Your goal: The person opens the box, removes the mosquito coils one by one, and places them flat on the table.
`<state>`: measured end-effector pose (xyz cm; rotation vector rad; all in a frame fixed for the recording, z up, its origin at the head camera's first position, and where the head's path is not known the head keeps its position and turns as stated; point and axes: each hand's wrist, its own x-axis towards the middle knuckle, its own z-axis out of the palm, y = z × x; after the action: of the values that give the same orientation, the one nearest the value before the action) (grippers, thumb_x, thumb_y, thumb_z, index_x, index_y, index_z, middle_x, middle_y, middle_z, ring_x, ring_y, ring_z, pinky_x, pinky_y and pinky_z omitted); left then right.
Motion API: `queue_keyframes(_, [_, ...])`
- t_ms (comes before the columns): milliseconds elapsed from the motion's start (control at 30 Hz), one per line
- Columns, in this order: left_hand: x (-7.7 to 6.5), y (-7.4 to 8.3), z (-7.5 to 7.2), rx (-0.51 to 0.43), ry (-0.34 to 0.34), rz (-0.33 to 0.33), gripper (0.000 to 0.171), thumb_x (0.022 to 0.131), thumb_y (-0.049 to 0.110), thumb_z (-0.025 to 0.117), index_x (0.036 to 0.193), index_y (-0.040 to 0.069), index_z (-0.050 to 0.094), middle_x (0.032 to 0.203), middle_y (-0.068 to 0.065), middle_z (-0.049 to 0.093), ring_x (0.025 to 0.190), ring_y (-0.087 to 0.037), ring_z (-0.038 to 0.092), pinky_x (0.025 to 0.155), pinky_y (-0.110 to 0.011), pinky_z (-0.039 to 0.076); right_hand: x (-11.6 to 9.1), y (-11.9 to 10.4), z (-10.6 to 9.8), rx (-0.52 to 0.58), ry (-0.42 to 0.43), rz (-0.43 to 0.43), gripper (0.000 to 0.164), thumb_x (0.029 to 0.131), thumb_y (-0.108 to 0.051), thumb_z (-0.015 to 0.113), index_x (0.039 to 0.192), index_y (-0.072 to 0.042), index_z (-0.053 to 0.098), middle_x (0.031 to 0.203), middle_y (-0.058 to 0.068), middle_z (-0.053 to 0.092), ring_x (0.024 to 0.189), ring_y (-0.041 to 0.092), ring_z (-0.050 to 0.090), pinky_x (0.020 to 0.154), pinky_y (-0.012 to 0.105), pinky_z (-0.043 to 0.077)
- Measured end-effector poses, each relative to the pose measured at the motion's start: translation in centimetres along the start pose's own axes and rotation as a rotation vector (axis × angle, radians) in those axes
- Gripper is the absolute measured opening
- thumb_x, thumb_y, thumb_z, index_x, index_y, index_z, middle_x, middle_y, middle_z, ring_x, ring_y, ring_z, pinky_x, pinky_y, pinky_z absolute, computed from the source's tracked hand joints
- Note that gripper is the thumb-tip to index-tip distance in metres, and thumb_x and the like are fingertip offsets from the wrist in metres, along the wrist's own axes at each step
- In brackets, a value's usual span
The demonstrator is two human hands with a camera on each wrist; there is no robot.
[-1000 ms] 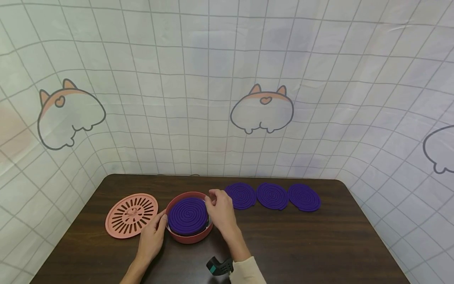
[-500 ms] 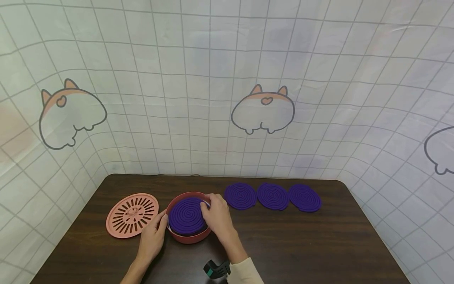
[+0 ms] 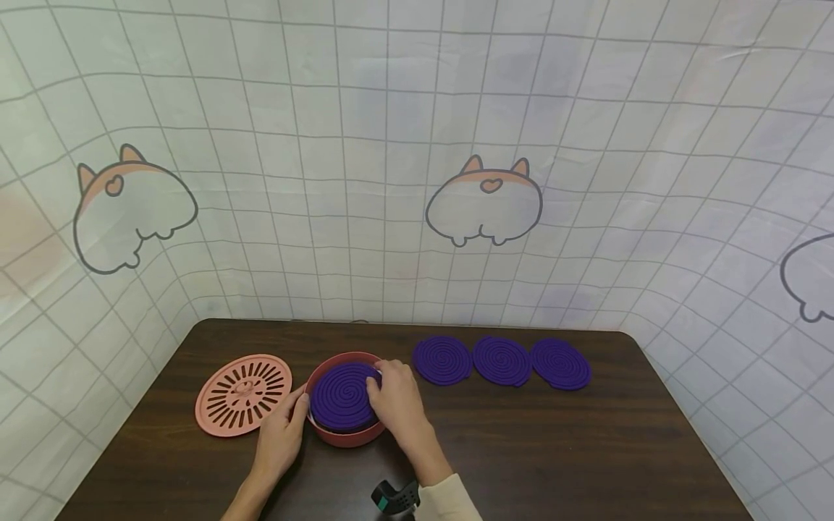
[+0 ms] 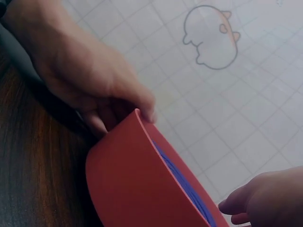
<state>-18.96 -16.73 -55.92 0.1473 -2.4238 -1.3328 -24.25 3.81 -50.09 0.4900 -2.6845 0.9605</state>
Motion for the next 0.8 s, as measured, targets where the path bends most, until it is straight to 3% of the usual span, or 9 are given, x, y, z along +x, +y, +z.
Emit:
queue_keyframes(400, [-0.08,-0.02,0.07,-0.002,0.023,0.002,0.039,0.106,0.030,0.049,0.134,0.009,0.065,0.129,-0.012,0.070,0.121,-0.031,0.065,0.099,-0.052,0.052,-0.31,-0.48,0.41,-0.160,-0.052,-0.024,0.028,0.092,-0.020,0.071,0.114,-0.003,0.071,0.111,0.014,0.073,0.089,0.024,0.055,0.083,0.039,0.051])
queue_keyframes(800, [-0.02,-0.02,0.05,-0.007,-0.002,-0.004,0.041,0.107,0.031,0.047,0.137,0.008,0.062,0.131,-0.014,0.068,0.123,-0.032,0.064,0.102,-0.052,0.050,-0.38,-0.80,0.14,-0.102,-0.055,-0.001,0.028,0.093,-0.023,0.070,0.116,-0.007,0.072,0.114,0.011,0.072,0.097,0.025,0.059,0.086,0.041,0.054])
